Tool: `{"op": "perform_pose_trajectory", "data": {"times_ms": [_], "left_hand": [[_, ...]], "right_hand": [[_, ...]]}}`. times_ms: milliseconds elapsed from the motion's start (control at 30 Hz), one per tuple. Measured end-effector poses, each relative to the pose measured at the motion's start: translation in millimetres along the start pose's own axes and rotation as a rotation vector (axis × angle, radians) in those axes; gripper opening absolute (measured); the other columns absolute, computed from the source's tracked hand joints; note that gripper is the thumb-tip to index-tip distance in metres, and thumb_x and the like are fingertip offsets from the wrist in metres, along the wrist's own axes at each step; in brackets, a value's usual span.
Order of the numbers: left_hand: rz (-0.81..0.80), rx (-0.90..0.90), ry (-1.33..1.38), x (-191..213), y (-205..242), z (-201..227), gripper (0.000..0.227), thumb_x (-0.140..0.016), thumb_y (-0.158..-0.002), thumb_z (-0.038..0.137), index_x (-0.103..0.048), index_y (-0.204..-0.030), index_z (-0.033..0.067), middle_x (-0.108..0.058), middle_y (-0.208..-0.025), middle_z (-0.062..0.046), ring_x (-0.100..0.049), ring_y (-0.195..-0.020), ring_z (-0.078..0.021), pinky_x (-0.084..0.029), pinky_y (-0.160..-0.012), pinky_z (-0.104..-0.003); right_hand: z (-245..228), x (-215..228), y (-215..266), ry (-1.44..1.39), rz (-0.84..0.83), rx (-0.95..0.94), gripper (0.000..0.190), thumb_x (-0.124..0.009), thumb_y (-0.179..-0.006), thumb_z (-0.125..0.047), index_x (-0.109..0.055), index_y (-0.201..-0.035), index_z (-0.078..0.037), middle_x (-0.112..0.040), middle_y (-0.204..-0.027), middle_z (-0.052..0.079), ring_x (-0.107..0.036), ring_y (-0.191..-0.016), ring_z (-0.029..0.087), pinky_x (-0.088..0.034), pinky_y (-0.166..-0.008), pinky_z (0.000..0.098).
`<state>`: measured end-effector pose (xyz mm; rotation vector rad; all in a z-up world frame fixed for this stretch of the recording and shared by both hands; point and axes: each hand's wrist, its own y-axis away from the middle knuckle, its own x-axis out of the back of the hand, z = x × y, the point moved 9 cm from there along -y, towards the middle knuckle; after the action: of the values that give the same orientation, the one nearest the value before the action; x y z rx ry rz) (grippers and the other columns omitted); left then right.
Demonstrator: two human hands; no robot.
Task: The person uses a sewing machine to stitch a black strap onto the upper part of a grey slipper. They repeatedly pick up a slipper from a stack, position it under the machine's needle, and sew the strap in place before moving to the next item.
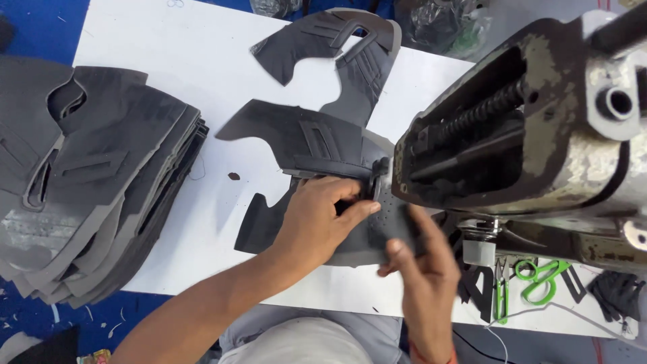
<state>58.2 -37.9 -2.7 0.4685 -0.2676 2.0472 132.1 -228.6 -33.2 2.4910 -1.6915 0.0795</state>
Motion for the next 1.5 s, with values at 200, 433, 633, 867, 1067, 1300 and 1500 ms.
{"op": "perform_pose_trajectory", "data": {"times_ms": [200,433,633,867,1067,1300,1500], "left_hand": [[0.044,-0.196,-0.231,8.0,-5.8,19.2,0.03,-0.073,-0.09,0.034,-0.073,-0.085,0.0046,-0.07,-0.076,-0.009,-0.065,-0.077,-0.0302,-0.047,-0.076,-0.045],[-0.319,-0.286,-0.435,3.1,-23.2,23.6,0.036,-0.068,-0.093,0.036,-0.069,-0.077,0.0035,-0.066,-0.069,-0.014,-0.067,-0.072,-0.0352,-0.051,-0.065,-0.049],[-0.306,-0.253,-0.269,2.1,-18.4,16.1,0.036,-0.068,-0.094,0.032,-0.064,-0.075,0.0014,-0.061,-0.063,-0.016,-0.064,-0.063,-0.0364,-0.047,-0.059,-0.048],[-0.166,0.092,0.13,-10.0,9.7,-10.7,0.034,-0.066,-0.099,0.024,-0.054,-0.082,-0.0027,-0.045,-0.055,-0.014,-0.035,-0.05,-0.0161,-0.036,-0.046,-0.039],[-0.156,0.198,0.237,-17.1,19.7,-11.9,0.032,-0.06,-0.102,0.023,-0.057,-0.122,-0.0012,-0.046,-0.054,-0.005,-0.038,-0.049,-0.0075,-0.035,-0.043,-0.031],[-0.302,0.277,0.284,-17.0,29.3,-19.6,0.05,-0.061,-0.1,0.025,-0.055,-0.146,0.0047,-0.048,-0.059,-0.003,-0.043,-0.054,-0.0076,-0.04,-0.047,-0.029],[-0.355,0.144,0.379,-12.3,17.1,-14.4,0.046,-0.064,-0.097,0.019,-0.056,-0.138,0.0011,-0.067,-0.077,-0.003,-0.062,-0.067,-0.0069,-0.055,-0.062,-0.026]], "right_hand": [[-5.2,-26.6,6.8,0.009,-0.12,-0.017,0.059,-0.068,-0.091,-0.004,-0.051,-0.148,-0.001,-0.072,-0.099,0.001,-0.064,-0.07,0.005,-0.056,-0.059,0.0226],[-7.6,-24.4,-6.6,0.136,-0.103,0.011,0.052,-0.069,-0.096,-0.008,-0.057,-0.147,-0.004,-0.066,-0.078,-0.001,-0.054,-0.064,0.002,-0.047,-0.056,0.0201],[-6.6,-18.6,-11.1,0.09,-0.118,0.054,0.037,-0.067,-0.103,-0.009,-0.068,-0.138,0.001,-0.065,-0.092,0.001,-0.054,-0.07,0.003,-0.046,-0.059,0.0203],[-19.8,-26.7,42.9,0.239,-0.367,0.162,0.065,-0.072,-0.093,-0.011,-0.047,-0.151,0.003,-0.061,-0.135,0.005,-0.057,-0.12,0.013,-0.048,-0.096,0.0264],[-18.3,-5.9,30.3,0.596,-0.26,0.131,0.061,-0.077,-0.085,-0.015,-0.059,-0.143,-0.006,-0.057,-0.08,0.006,-0.053,-0.074,0.015,-0.046,-0.07,0.0264],[-49.7,-11.5,12.8,0.661,-0.262,0.306,0.053,-0.077,-0.086,-0.018,-0.066,-0.136,-0.008,-0.045,-0.074,0.004,-0.041,-0.065,0.014,-0.04,-0.057,0.0277],[-50.4,-12.5,-1.3,0.723,-0.218,0.25,0.051,-0.078,-0.085,-0.016,-0.069,-0.135,-0.013,-0.036,-0.07,0.007,-0.036,-0.061,0.017,-0.034,-0.052,0.0317]]}}
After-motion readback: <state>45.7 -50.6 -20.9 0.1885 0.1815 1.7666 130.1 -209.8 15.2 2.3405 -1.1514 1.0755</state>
